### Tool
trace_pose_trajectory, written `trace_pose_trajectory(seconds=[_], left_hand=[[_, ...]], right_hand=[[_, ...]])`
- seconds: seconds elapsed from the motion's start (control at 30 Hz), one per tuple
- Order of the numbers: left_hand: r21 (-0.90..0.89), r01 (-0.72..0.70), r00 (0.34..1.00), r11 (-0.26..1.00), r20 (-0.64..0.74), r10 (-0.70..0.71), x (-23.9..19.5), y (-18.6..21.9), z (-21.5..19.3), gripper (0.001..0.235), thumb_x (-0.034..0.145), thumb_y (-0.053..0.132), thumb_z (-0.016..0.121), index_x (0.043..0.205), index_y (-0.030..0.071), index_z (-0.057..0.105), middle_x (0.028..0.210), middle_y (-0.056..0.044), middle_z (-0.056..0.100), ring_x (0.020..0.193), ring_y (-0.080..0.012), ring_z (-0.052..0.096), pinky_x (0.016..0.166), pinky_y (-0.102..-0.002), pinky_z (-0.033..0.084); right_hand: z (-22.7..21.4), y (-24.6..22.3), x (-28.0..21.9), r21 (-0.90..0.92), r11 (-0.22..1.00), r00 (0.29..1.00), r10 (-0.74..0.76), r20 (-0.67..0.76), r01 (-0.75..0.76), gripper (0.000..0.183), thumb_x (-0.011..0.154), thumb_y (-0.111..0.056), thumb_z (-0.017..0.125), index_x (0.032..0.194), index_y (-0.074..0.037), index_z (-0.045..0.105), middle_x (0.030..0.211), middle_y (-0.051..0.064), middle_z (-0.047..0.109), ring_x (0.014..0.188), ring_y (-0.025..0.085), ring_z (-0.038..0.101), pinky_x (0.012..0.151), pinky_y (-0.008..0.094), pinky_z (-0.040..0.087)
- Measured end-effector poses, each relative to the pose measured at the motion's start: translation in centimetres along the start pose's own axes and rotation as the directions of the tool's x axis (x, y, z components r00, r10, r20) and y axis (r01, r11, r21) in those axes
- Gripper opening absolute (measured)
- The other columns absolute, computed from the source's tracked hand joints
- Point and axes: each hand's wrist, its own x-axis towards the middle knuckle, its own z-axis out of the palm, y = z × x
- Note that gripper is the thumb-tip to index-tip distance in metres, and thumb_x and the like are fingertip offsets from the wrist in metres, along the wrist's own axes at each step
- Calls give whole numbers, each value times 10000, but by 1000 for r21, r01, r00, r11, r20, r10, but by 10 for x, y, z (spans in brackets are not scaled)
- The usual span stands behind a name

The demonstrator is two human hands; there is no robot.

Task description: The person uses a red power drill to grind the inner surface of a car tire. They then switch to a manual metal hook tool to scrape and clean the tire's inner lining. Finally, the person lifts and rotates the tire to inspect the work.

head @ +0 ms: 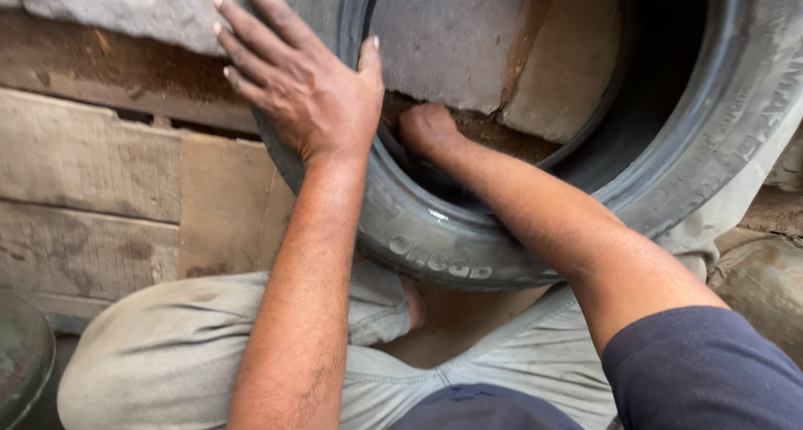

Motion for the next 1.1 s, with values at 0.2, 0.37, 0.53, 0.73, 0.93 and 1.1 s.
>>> trace_pose_trajectory(seconds=[0.2,0.37,0.53,0.73,0.93,1.1], left_hand=[[2,1,1000,1000,1,-1,0,5,-4,1244,890,692,777,1597,-62,85,1628,-370,158,1519,-553,243,1223,-687,308],[23,37,994,999,100,-39,5,8,-4,1208,869,679,760,1580,-73,136,1615,-386,180,1516,-547,231,1220,-695,284],[-45,57,993,997,109,-52,10,5,-5,1224,814,682,772,1557,-69,154,1589,-382,206,1499,-522,225,1208,-674,266],[-79,-98,991,992,89,105,-6,-19,-8,1261,870,721,729,1626,12,10,1664,-353,80,1540,-528,146,1274,-633,194],[-62,34,984,997,174,-23,-71,-23,-17,1216,897,829,610,1628,122,-57,1678,-253,-63,1561,-495,77,1226,-701,218],[-65,37,991,997,129,-28,-78,-19,-17,1167,911,731,623,1631,111,-55,1671,-283,-41,1543,-529,79,1200,-719,261]], right_hand=[[-15,4,-18,52,999,995,-1,-96,6,212,929,-229,649,964,-89,804,1032,187,757,991,358,723,851,465,566],[-75,6,-88,178,983,979,81,-185,-48,239,846,-183,721,1052,-65,747,1025,186,747,966,357,709,824,470,555],[-95,15,-198,922,376,919,325,-225,93,555,891,-24,687,1425,-96,556,962,346,645,763,332,696,688,425,564],[-66,6,-275,837,-321,887,297,-355,443,447,840,-46,671,1277,32,623,1124,138,789,997,217,785,856,348,629],[-38,-23,-288,831,91,746,396,-536,549,231,993,-183,714,1150,-17,679,1051,118,797,959,179,754,810,285,586],[-24,-26,-275,831,251,764,329,-556,496,199,1034,-210,674,1137,-54,744,961,64,763,819,129,691,729,272,548]])
